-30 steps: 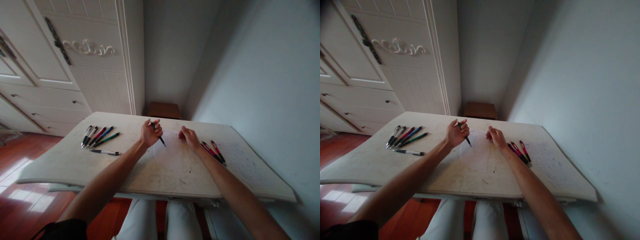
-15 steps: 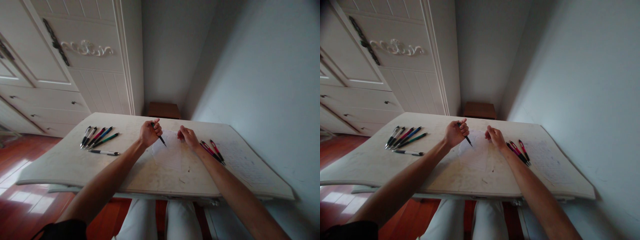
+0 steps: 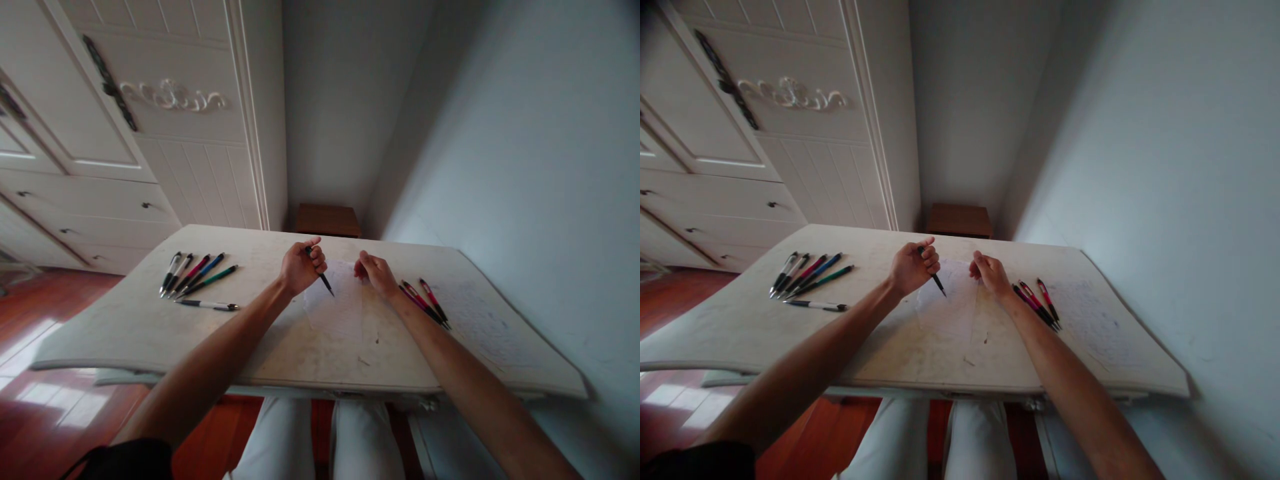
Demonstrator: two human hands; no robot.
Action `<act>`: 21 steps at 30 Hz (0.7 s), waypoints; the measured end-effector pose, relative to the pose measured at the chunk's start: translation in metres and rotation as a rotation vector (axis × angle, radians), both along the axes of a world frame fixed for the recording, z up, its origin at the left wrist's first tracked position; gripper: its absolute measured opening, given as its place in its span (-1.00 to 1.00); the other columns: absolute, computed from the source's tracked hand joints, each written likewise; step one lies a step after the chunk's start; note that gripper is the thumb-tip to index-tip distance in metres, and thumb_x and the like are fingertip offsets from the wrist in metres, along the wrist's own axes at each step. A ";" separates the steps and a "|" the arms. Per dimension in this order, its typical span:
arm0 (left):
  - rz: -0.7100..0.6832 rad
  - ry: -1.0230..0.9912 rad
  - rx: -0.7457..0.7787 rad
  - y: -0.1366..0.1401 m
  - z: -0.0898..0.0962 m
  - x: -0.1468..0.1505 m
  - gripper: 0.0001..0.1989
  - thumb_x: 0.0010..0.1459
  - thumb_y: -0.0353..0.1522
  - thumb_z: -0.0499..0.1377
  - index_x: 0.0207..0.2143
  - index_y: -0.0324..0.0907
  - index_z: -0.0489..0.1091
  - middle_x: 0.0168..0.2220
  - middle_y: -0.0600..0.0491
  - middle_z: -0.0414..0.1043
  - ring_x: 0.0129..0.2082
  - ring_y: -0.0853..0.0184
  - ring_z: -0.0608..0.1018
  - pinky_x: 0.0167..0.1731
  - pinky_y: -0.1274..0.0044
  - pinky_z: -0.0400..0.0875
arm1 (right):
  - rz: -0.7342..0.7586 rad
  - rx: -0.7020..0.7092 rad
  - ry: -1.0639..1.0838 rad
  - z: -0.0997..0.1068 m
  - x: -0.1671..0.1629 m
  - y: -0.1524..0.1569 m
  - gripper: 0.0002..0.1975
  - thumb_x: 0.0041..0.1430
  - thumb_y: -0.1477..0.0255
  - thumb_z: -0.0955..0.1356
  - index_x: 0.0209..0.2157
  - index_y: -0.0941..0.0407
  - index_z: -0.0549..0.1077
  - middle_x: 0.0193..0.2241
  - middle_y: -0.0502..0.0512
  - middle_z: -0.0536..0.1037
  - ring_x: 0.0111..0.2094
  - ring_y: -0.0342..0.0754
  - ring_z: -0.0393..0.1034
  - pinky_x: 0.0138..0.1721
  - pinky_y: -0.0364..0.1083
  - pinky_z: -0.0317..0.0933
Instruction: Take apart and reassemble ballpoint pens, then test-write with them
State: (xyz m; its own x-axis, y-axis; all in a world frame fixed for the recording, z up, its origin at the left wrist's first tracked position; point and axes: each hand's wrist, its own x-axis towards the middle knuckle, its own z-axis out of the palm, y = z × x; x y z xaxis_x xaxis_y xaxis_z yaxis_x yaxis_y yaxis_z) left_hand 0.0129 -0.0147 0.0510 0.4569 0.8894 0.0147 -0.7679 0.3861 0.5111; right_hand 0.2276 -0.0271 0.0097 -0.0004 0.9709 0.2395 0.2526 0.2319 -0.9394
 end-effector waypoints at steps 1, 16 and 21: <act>0.013 0.000 0.001 0.000 0.000 0.000 -0.82 0.14 -0.47 -0.02 -0.31 -0.24 0.37 -0.62 0.15 0.11 -0.66 0.43 0.24 -0.65 0.57 0.12 | 0.000 0.001 -0.002 0.000 0.000 0.000 -0.33 0.05 -0.23 0.22 -0.58 0.13 0.43 -0.63 0.09 0.47 -0.59 -0.12 0.32 -0.50 -0.12 0.22; 0.094 -0.001 -0.005 0.000 0.000 0.001 -0.86 0.16 -0.42 0.02 -0.33 -0.22 0.38 -0.62 0.14 0.14 -0.65 0.42 0.25 -0.63 0.57 0.13 | -0.004 0.017 -0.056 0.001 0.001 -0.001 -0.32 0.08 -0.23 0.19 -0.58 0.13 0.42 -0.62 0.08 0.48 -0.58 -0.12 0.32 -0.50 -0.13 0.23; 0.091 0.005 0.026 0.000 0.000 0.001 -0.85 0.10 -0.44 0.03 -0.32 -0.21 0.38 -0.61 0.14 0.15 -0.65 0.42 0.25 -0.62 0.56 0.14 | 0.000 0.015 -0.058 0.004 0.000 -0.003 -0.31 0.08 -0.23 0.19 -0.59 0.13 0.42 -0.63 0.08 0.46 -0.59 -0.13 0.30 -0.50 -0.13 0.22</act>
